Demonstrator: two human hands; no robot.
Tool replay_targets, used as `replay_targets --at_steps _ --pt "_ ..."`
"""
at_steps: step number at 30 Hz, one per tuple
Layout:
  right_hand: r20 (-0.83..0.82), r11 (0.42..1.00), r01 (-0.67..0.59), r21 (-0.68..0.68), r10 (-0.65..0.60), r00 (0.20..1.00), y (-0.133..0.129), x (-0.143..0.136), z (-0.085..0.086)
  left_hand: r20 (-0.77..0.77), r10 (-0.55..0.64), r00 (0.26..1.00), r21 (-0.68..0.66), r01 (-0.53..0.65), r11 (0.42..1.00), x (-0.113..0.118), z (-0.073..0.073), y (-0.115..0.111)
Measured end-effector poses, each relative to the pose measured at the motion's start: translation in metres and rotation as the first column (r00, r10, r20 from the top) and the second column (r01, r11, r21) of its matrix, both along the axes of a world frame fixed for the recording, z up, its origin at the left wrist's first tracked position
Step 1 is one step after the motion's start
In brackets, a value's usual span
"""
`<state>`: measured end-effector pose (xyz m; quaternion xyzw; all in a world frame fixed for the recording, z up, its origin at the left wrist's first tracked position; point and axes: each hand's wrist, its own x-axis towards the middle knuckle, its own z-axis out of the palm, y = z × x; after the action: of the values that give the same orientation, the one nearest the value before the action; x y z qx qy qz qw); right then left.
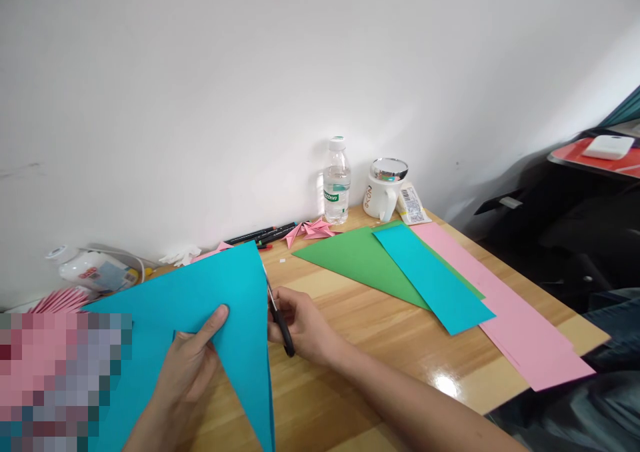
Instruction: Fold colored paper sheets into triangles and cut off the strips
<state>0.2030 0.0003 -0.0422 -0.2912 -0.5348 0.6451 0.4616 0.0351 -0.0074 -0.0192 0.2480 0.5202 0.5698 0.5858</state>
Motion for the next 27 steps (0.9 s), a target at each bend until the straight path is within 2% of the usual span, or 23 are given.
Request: replay_targets --at_steps 6,17,22,27 --pt "-0.035 1.0 0.016 -0.013 -0.016 0.999 0.001 -0.001 0.001 -0.01 0.06 0.998 -0.016 -0.061 0.998 0.005 0.003 -0.001" --pt "-0.032 0.996 0.046 -0.073 -0.048 0.998 0.0 -0.002 -0.002 -0.003 0.063 0.998 -0.021 -0.063 0.998 0.009 0.007 -0.004" --pt "0.044 0.983 0.134 -0.127 -0.129 0.991 0.0 -0.005 -0.001 -0.002 0.06 0.998 -0.01 -0.06 0.998 0.01 0.008 -0.004" --pt "0.092 0.969 0.205 -0.137 -0.193 0.977 0.005 -0.003 -0.012 -0.012 0.102 0.995 0.024 -0.102 0.994 0.01 0.004 -0.003"
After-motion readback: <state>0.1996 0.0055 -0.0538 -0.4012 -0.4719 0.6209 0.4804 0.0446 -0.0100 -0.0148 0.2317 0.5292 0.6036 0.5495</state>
